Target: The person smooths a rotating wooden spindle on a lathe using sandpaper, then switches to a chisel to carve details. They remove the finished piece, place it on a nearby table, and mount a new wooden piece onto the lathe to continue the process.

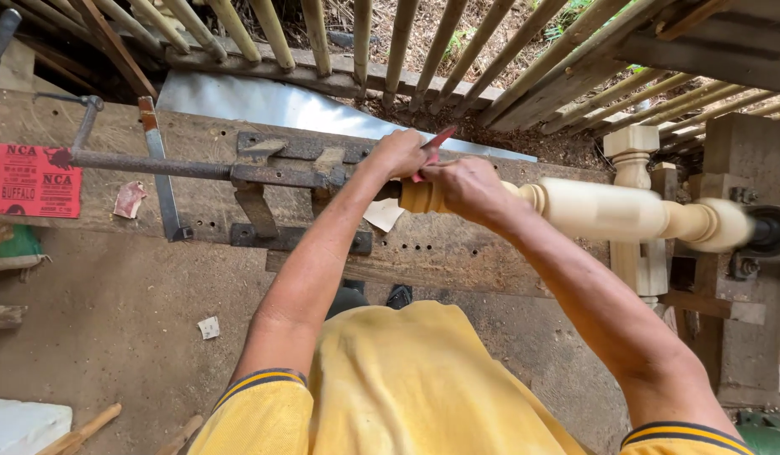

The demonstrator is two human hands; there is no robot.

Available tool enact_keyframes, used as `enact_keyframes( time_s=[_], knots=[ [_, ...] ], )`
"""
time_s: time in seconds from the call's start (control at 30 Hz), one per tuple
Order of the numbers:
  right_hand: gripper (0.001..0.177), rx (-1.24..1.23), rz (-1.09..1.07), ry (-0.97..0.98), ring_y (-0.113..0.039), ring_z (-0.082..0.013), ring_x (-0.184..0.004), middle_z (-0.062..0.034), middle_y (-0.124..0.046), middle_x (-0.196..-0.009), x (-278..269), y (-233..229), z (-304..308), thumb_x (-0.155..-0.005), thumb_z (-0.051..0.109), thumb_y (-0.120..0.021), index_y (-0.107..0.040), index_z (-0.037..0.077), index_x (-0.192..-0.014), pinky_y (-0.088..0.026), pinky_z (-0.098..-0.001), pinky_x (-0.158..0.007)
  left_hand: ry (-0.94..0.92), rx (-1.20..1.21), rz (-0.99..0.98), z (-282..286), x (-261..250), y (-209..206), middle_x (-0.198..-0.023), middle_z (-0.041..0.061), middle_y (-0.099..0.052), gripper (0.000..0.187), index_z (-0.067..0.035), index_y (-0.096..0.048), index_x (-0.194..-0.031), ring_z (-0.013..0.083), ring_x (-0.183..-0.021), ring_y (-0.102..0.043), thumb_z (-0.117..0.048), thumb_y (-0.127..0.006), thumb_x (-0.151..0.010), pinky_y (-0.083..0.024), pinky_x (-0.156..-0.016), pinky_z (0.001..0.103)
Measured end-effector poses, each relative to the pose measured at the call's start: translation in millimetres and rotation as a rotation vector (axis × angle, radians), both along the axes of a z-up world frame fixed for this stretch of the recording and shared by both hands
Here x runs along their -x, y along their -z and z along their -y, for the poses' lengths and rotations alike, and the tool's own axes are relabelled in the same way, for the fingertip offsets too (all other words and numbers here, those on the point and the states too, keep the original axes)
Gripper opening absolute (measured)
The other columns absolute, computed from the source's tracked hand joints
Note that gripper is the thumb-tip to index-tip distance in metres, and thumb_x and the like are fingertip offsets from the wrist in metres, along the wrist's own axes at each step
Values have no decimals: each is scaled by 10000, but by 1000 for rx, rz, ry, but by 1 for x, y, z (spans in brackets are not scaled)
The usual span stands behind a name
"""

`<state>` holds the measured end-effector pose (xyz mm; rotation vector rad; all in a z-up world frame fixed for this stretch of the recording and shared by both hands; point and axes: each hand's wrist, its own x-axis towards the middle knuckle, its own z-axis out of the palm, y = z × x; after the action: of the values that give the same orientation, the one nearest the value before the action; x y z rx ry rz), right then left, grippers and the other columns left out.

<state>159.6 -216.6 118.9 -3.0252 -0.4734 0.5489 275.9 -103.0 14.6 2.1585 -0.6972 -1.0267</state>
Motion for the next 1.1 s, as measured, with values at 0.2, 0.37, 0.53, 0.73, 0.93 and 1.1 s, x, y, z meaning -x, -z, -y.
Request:
enact_keyframes(
  time_s=[0.2,0.37,0.53,0.73,0.93,1.1],
  knots=[
    [304,-39,174,-89,-592,-146,-571,-102,-741,-893,25,22,25,-920,-67,-495,-730,81,-1044,-539,-348,-531,82,-54,-1,36,14,13,-880,118,-746,239,-40,-746,-1061,214,-713,-732,-192,-571,-1005,-622,-668,382],
    [271,82,75,-75,-622,-199,-602,-101,-697,-813,25,23,20,-953,-111,-476,-689,40,-1025,-557,-337,-518,115,-127,49,41,14,31,-945,162,-748,242,-20,-761,-1051,262,-762,-747,-188,-604,-976,-627,-719,400],
    [127,19,25,-44,-664,-235,-707,-95,-707,-900,17,14,17,-899,-32,-586,-664,30,-977,-572,-393,-620,134,-128,69,49,2,36,-1011,176,-765,344,-31,-775,-1007,302,-826,-753,-347,-679,-912,-612,-778,415],
    [107,283,31,-199,-661,-225,-841,-121,-678,-980,12,23,19,-908,61,-619,-681,16,-983,-538,-433,-784,283,-18,226,76,-10,112,-1028,219,-745,369,-33,-798,-1033,345,-875,-722,-364,-641,-992,-601,-798,446],
    [200,595,-143,-363,-615,-205,-798,-90,-665,-915,2,-11,-8,-1019,176,-577,-682,7,-998,-539,-392,-781,89,-15,-78,63,-5,74,-937,125,-753,435,-72,-745,-1114,234,-769,-709,-469,-626,-982,-590,-760,428],
    [205,176,-68,-137,-637,-185,-764,-72,-707,-952,-12,-18,16,-1039,84,-512,-702,81,-1115,-552,-396,-698,-26,162,-125,26,-5,19,-842,86,-738,423,-139,-774,-1137,167,-670,-661,-470,-547,-1002,-559,-673,377]
  ],
)
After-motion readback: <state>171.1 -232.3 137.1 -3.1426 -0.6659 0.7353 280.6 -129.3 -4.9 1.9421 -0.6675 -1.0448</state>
